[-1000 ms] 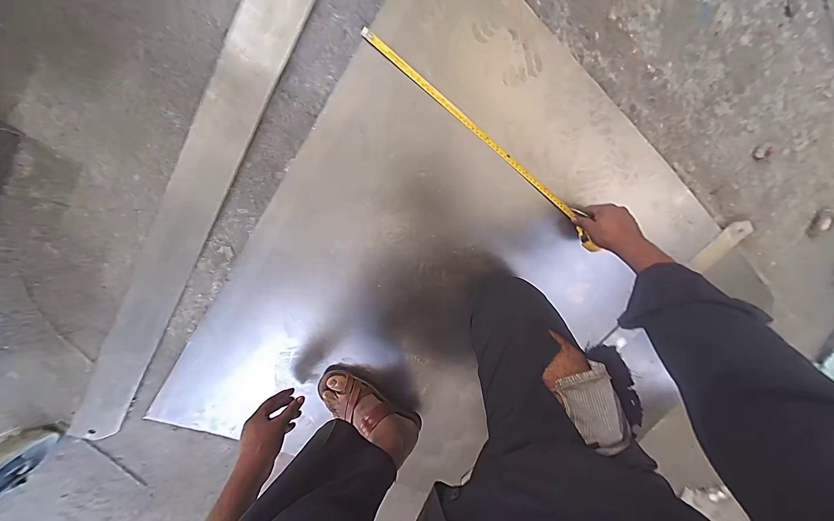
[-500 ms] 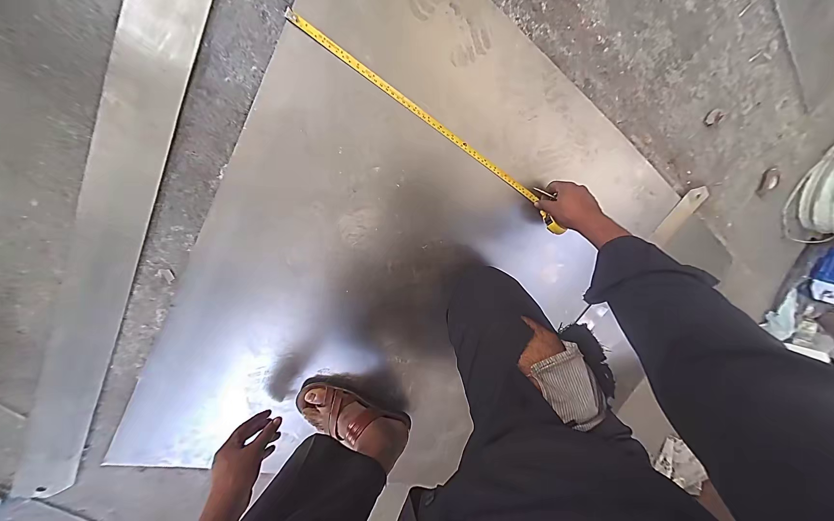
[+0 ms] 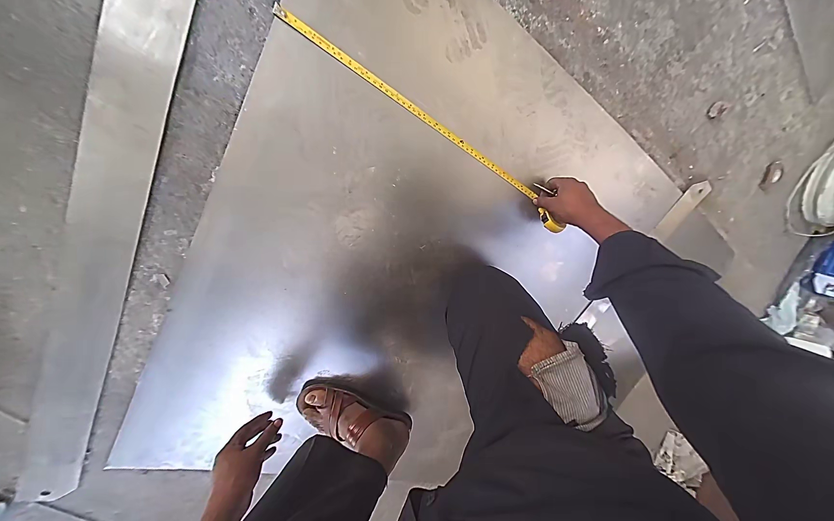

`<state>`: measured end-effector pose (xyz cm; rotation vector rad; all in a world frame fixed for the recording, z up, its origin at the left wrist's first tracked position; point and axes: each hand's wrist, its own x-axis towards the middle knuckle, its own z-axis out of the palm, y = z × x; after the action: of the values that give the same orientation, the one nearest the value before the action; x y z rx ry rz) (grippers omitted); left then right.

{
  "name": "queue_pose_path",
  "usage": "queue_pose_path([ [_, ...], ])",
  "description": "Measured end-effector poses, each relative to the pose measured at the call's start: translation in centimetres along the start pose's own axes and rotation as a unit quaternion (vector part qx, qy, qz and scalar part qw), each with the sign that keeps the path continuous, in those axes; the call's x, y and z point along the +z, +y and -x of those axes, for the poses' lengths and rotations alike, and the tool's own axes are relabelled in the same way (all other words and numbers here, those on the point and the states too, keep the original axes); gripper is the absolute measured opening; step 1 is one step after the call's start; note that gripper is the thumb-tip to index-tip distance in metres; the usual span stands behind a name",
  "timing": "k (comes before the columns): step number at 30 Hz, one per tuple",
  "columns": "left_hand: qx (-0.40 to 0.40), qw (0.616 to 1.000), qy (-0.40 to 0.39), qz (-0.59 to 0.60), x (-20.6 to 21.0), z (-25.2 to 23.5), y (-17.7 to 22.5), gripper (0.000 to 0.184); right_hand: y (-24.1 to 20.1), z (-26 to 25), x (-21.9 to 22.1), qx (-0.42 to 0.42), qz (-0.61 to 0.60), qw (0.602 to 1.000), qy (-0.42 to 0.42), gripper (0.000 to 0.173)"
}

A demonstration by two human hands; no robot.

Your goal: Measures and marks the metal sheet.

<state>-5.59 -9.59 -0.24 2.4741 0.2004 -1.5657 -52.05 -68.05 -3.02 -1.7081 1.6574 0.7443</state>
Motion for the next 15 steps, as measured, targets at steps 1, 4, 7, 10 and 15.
queue_pose_path([
  [1, 0.0, 1.0, 0.001, 0.0, -0.01, 0.02, 0.06, 0.039, 0.09, -0.07, 0.04, 0.0, -0.001, 1.0, -0.001, 0.034],
  [4, 0.001, 1.0, 0.001, 0.003, -0.15, -0.05, 0.13, 0.04, 0.05, -0.2, 0.03, 0.0, -0.001, 1.0, -0.003, 0.034],
  [7, 0.005, 1.0, 0.0, 0.005, -0.17, -0.14, 0.45, 0.04, 0.17, -0.17, -0.05, -0.007, -0.002, 1.0, 0.0, 0.033],
  [10, 0.004, 1.0, 0.003, 0.004, -0.19, -0.09, 0.58, 0.04, 0.2, 0.08, 0.12, -0.013, -0.008, 1.0, 0.007, 0.032],
  [15, -0.001, 1.0, -0.003, 0.002, -0.02, -0.07, 0.79, 0.041, 0.58, 0.09, 0.73, -0.009, -0.035, 0.999, 0.019, 0.031],
])
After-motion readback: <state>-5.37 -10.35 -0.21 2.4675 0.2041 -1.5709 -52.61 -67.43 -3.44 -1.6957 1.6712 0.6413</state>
